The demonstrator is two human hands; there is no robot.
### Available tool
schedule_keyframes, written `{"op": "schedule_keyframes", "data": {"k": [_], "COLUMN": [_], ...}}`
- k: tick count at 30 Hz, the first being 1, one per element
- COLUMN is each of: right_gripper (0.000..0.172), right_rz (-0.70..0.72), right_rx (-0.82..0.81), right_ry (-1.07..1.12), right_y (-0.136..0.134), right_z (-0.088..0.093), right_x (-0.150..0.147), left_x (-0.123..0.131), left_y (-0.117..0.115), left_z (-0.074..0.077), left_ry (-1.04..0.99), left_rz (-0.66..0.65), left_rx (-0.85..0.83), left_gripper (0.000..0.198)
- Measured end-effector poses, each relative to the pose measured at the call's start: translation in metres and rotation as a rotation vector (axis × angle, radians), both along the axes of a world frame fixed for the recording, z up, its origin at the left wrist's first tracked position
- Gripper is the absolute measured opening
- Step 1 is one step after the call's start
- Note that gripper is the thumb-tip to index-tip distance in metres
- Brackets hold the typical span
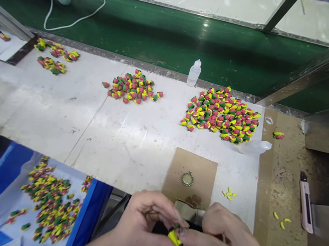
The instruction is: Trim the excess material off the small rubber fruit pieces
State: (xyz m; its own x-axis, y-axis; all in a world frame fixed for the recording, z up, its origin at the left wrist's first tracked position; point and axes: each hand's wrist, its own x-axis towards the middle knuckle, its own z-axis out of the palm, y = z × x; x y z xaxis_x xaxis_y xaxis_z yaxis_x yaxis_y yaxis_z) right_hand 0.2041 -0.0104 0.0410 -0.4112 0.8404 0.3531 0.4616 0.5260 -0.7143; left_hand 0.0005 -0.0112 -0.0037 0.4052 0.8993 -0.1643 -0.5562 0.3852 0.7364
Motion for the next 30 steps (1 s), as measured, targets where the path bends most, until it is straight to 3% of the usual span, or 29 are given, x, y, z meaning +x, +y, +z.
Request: {"op": "schedule_keyframes", "data": {"k": [6,13,16,24,27,30], "right_gripper": [0.022,0.038,0.036,0.015,0.020,0.028], "right_rz": [-0.021,0.002,0.006,-0.014,-0.002,-0.006], "right_rx": [-0.146,0.101,0.107,-0.172,-0.246,-0.205], "right_ry": [0.133,0.008,-0.009,0.241,0.289,0.278], "right_y": [-0.007,-0.004,-0.005,-0.011,-0.008,-0.007], "right_z": [-0.004,-0.007,-0.007,-0.003,-0.005,-0.008], "right_x": [0.006,0.006,0.005,0.006,0.006,0.004], "left_x": [0.004,0.002,0.003,0.005,0.003,0.000], "left_y": [-0.005,-0.004,-0.001,-0.002,-0.003,-0.002], "left_z": [-0.006,-0.001,0.002,0.002,0.003,0.005], "left_ry": [0.010,0.038,0.043,0.174,0.260,0.305], "left_rz": [0.019,0.024,0.049,0.118,0.111,0.084], "left_rx": [0.086,0.113,0.138,0.304,0.375,0.388], "left_gripper": [0.058,0.053,0.054,0.061,0.060,0.056]}}
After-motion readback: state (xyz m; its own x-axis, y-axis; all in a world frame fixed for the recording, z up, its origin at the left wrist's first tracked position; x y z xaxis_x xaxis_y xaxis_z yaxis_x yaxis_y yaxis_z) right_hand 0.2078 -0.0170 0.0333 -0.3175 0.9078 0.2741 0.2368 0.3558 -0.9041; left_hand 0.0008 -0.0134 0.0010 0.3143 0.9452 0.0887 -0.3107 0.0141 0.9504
